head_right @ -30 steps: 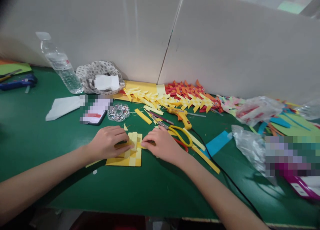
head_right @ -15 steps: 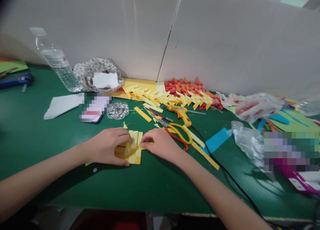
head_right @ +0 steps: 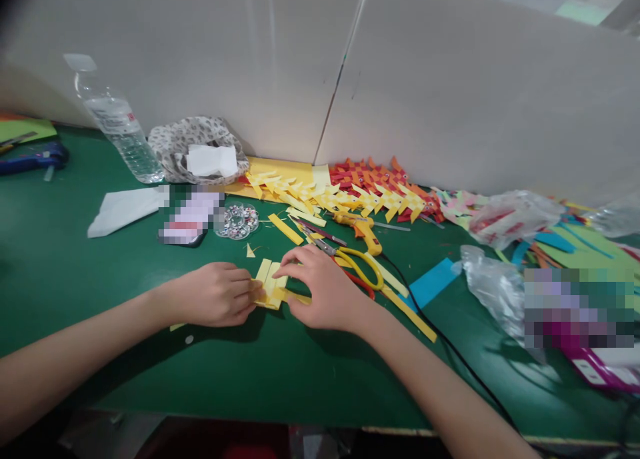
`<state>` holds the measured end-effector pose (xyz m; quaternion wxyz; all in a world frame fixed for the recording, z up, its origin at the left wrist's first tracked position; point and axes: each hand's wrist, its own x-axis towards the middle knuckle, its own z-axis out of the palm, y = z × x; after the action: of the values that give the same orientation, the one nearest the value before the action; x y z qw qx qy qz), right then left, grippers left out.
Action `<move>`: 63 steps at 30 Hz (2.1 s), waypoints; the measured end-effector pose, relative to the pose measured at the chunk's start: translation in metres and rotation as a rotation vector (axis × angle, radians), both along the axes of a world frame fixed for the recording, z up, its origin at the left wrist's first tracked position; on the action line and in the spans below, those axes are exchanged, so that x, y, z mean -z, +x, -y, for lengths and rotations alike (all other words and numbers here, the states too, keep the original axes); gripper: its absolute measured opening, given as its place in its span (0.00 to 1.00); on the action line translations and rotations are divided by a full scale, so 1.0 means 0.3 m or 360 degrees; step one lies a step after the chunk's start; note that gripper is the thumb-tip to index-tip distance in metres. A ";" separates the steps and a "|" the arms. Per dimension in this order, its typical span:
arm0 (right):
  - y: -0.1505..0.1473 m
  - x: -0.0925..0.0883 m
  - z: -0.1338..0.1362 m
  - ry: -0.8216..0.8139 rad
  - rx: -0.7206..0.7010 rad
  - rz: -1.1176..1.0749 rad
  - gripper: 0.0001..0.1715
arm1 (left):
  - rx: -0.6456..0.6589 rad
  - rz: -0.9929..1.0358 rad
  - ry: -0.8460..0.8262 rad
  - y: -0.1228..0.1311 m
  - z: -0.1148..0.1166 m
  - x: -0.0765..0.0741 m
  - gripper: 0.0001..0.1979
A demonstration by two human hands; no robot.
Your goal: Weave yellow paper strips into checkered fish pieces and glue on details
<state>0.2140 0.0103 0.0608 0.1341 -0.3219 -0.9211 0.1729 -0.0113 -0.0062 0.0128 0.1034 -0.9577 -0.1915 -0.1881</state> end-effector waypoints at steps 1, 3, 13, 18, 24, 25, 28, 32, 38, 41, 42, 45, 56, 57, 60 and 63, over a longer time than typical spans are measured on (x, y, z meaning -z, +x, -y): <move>0.000 -0.004 0.003 0.0006 -0.0024 0.0012 0.21 | -0.0024 0.0040 -0.0027 -0.002 -0.004 0.002 0.13; 0.000 0.002 0.002 -0.0005 -0.0053 0.0042 0.23 | -0.0095 0.0106 -0.0109 -0.006 -0.012 0.001 0.14; -0.014 0.025 -0.038 -0.0199 0.0333 -0.0267 0.09 | -0.0513 0.0792 -0.1455 -0.001 -0.033 -0.059 0.21; -0.036 -0.047 0.002 -0.0494 0.0550 -0.0461 0.11 | -0.0476 0.1109 -0.2217 0.001 -0.047 -0.050 0.21; -0.023 0.046 -0.028 -0.0798 0.0698 -0.0255 0.14 | -0.0699 0.0795 -0.1716 -0.003 -0.044 -0.035 0.21; -0.022 0.065 -0.034 -0.0828 0.0714 -0.0198 0.15 | -0.0709 0.0761 -0.1460 -0.003 -0.042 -0.034 0.18; -0.027 0.092 -0.040 -0.0791 0.0728 -0.0108 0.15 | -0.0615 0.0667 -0.0834 -0.004 -0.038 -0.030 0.14; -0.039 0.066 -0.033 -0.0540 0.0726 -0.0015 0.17 | -0.0284 0.0334 -0.0693 -0.002 -0.039 -0.006 0.10; 0.018 0.001 -0.050 -0.0184 0.0705 0.0226 0.11 | -0.0259 0.0129 -0.0633 0.005 -0.038 0.023 0.13; 0.049 -0.009 -0.049 -0.0196 0.0498 0.0208 0.14 | -0.0312 0.0146 -0.0619 0.013 -0.032 0.022 0.11; 0.053 -0.007 -0.043 -0.0210 0.0435 0.0209 0.15 | -0.0326 0.0150 -0.0612 0.016 -0.029 0.022 0.11; 0.041 0.007 -0.012 -0.0289 0.0182 0.0144 0.17 | -0.0348 0.0149 -0.0588 0.022 -0.023 0.019 0.11; 0.017 0.008 -0.004 -0.0319 0.0481 0.0299 0.14 | -0.0339 0.0072 -0.0633 0.022 -0.022 0.010 0.10; 0.021 0.016 -0.009 -0.0324 0.0541 0.0317 0.12 | -0.0340 0.0061 -0.0637 0.022 -0.022 0.008 0.10; 0.022 0.037 -0.015 -0.0328 0.0632 0.0423 0.13 | -0.0342 0.0025 -0.0626 0.022 -0.021 0.005 0.11; 0.012 0.042 -0.014 -0.0227 0.0686 0.0541 0.17 | -0.0356 -0.0026 -0.0566 0.024 -0.018 0.005 0.11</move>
<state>0.2174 0.0145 0.0481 -0.0115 -0.5434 -0.8262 0.1483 -0.0040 -0.0007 0.0113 -0.0455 -0.9352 -0.3259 -0.1310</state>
